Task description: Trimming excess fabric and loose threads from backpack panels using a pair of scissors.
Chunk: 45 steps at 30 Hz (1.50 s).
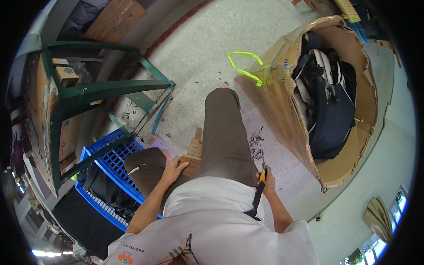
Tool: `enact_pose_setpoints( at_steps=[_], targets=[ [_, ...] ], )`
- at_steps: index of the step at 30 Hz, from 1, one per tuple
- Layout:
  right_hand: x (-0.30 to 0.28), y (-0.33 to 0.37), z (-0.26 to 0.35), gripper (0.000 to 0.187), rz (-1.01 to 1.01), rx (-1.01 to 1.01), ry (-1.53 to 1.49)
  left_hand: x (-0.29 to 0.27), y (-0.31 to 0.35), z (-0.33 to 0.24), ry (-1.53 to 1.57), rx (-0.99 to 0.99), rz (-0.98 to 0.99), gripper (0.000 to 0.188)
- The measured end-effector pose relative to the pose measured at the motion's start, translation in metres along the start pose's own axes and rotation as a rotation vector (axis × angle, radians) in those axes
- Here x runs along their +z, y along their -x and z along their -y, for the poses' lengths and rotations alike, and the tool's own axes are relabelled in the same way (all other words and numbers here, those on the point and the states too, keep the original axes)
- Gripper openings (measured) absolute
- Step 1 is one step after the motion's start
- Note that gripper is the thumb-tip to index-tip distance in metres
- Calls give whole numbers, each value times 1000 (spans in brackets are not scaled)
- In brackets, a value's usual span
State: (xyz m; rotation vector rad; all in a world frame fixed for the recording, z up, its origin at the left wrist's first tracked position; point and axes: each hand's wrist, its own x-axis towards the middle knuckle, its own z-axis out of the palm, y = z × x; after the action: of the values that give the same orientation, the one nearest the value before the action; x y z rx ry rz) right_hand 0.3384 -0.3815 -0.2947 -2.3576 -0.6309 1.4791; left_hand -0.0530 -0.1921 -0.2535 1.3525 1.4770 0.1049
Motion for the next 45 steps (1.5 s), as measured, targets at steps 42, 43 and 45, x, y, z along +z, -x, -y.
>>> enact_pose_setpoints(
  at_steps=[42,43,45],
  targets=[
    [-95,85,165,56,-894,-866,568,-3,-21,-60,-630,142,74,11],
    [-110,91,185,48,-977,-894,640,-7,-30,-97,-459,370,-209,14],
    [-132,86,167,51,-950,-885,606,-1,-39,-198,-387,902,-323,27]
  ],
)
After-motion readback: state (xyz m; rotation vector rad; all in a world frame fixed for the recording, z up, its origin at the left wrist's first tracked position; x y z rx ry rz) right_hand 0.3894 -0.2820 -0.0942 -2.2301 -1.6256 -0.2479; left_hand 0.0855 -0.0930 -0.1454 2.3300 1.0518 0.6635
